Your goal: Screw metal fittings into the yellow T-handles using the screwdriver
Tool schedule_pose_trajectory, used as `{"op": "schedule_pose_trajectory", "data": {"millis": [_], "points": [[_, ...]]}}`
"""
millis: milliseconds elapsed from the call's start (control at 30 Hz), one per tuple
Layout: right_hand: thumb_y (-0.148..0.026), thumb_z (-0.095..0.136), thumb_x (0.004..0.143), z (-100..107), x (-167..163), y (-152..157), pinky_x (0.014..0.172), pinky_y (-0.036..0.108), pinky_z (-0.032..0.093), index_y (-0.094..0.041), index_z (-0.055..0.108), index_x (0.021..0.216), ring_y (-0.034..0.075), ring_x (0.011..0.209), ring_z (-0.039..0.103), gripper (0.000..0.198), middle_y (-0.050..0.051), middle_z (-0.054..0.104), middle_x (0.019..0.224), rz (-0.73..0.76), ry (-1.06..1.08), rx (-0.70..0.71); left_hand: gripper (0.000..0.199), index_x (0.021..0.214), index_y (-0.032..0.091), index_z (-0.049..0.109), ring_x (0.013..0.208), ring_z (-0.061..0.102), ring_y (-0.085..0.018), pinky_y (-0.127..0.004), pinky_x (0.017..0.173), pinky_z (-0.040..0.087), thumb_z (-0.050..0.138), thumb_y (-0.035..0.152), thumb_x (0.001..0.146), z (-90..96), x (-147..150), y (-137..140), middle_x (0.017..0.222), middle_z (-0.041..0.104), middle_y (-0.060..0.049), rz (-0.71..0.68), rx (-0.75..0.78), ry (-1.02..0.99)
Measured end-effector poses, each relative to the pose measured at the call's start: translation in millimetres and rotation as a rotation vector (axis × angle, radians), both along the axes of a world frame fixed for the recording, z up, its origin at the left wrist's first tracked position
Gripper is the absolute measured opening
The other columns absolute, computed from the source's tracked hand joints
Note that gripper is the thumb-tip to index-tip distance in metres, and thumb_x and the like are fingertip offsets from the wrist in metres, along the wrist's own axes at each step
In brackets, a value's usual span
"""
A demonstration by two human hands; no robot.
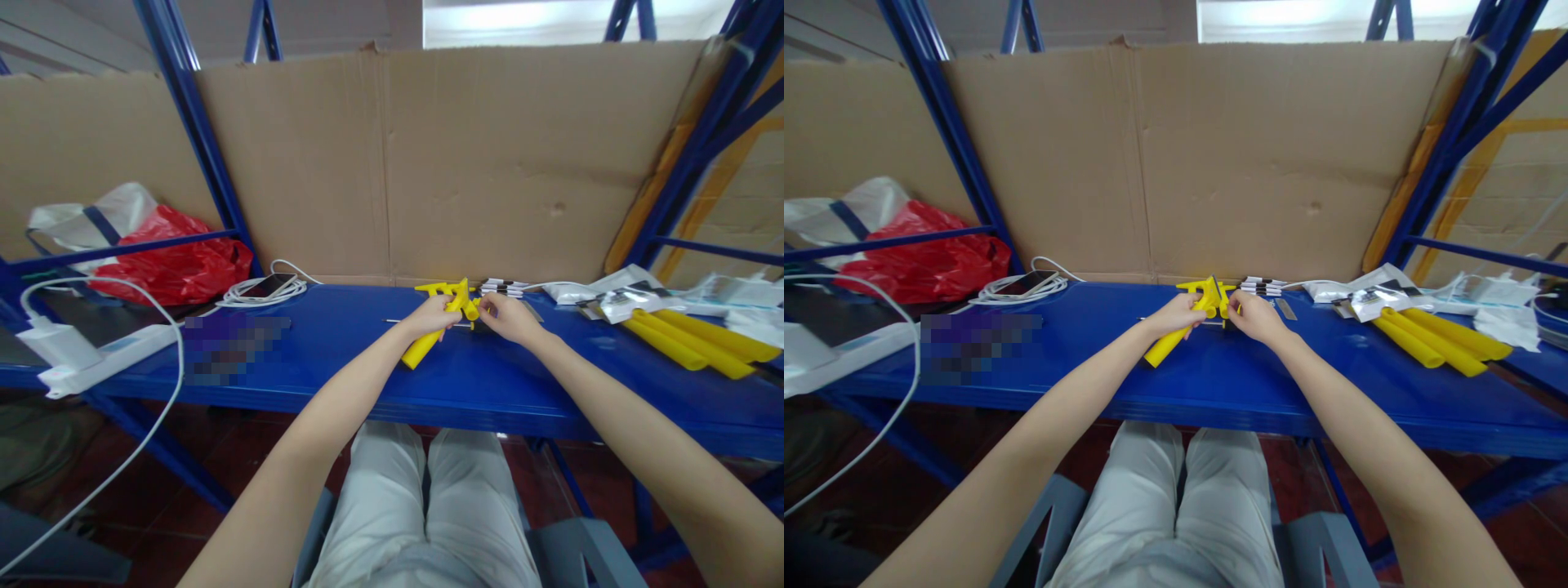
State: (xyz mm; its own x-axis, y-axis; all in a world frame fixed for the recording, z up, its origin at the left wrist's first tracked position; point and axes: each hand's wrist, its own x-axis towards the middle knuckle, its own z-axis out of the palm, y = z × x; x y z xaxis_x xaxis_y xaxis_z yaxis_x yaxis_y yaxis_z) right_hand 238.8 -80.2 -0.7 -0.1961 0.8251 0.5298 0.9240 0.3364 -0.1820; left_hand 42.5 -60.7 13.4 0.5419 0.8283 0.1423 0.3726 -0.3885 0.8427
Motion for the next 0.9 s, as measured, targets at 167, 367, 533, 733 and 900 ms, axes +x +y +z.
{"op": "schedule_pose_trajectory", "data": {"millis": [167, 367, 533, 733, 900], "points": [[-0.022, 0.051, 0.082, -1, 24, 11, 0.067, 0.029, 0.046, -0.022, 0.059, 0.078, 0.020, 0.072, 0.064, 0.009, 0.006, 0.070, 0.078, -0.058, 0.068, 0.018, 0.011, 0.077, 0.017, 0.052, 0.035, 0.049, -0.009, -0.021, 0.039, 0.040, 0.053, 0.006, 0.076, -0.7, -1, 3, 0.053, 0.053, 0.005, 0.022, 0.003, -0.013], [-0.022, 0.053, 0.078, -6, 70, 28, 0.067, 0.030, 0.047, -0.023, 0.053, 0.070, 0.020, 0.067, 0.062, 0.008, 0.005, 0.066, 0.069, -0.206, 0.258, 0.063, 0.013, 0.085, 0.014, 0.056, 0.036, 0.050, -0.010, -0.023, 0.041, 0.043, 0.053, 0.006, 0.076, -1.5, -2, 5, 0.057, 0.053, 0.005, 0.035, 0.008, -0.013], [-0.022, 0.054, 0.078, -7, 91, 31, 0.068, 0.029, 0.048, -0.022, 0.057, 0.072, 0.020, 0.069, 0.062, 0.007, 0.005, 0.068, 0.070, -0.295, 0.288, 0.025, 0.014, 0.087, 0.012, 0.056, 0.036, 0.050, -0.010, -0.022, 0.039, 0.041, 0.051, 0.006, 0.076, -0.3, -2, 5, 0.056, 0.053, 0.005, 0.044, 0.003, -0.016], [-0.019, 0.055, 0.079, -3, 92, 41, 0.067, 0.027, 0.045, -0.020, 0.064, 0.070, 0.020, 0.070, 0.064, 0.013, 0.006, 0.070, 0.069, -0.380, 0.113, -0.134, 0.021, 0.094, 0.011, 0.059, 0.037, 0.050, -0.010, -0.022, 0.040, 0.043, 0.053, 0.009, 0.074, -3.1, -3, 8, 0.057, 0.055, 0.005, 0.039, -0.002, -0.018], [-0.015, 0.056, 0.076, 11, 97, 54, 0.065, 0.026, 0.043, -0.019, 0.069, 0.069, 0.021, 0.075, 0.067, 0.015, 0.009, 0.074, 0.076, -0.431, -0.043, -0.198, 0.010, 0.081, 0.014, 0.057, 0.037, 0.050, -0.010, -0.021, 0.039, 0.041, 0.054, 0.009, 0.073, -1.6, -4, 5, 0.055, 0.054, 0.005, 0.034, -0.002, -0.016]]}}
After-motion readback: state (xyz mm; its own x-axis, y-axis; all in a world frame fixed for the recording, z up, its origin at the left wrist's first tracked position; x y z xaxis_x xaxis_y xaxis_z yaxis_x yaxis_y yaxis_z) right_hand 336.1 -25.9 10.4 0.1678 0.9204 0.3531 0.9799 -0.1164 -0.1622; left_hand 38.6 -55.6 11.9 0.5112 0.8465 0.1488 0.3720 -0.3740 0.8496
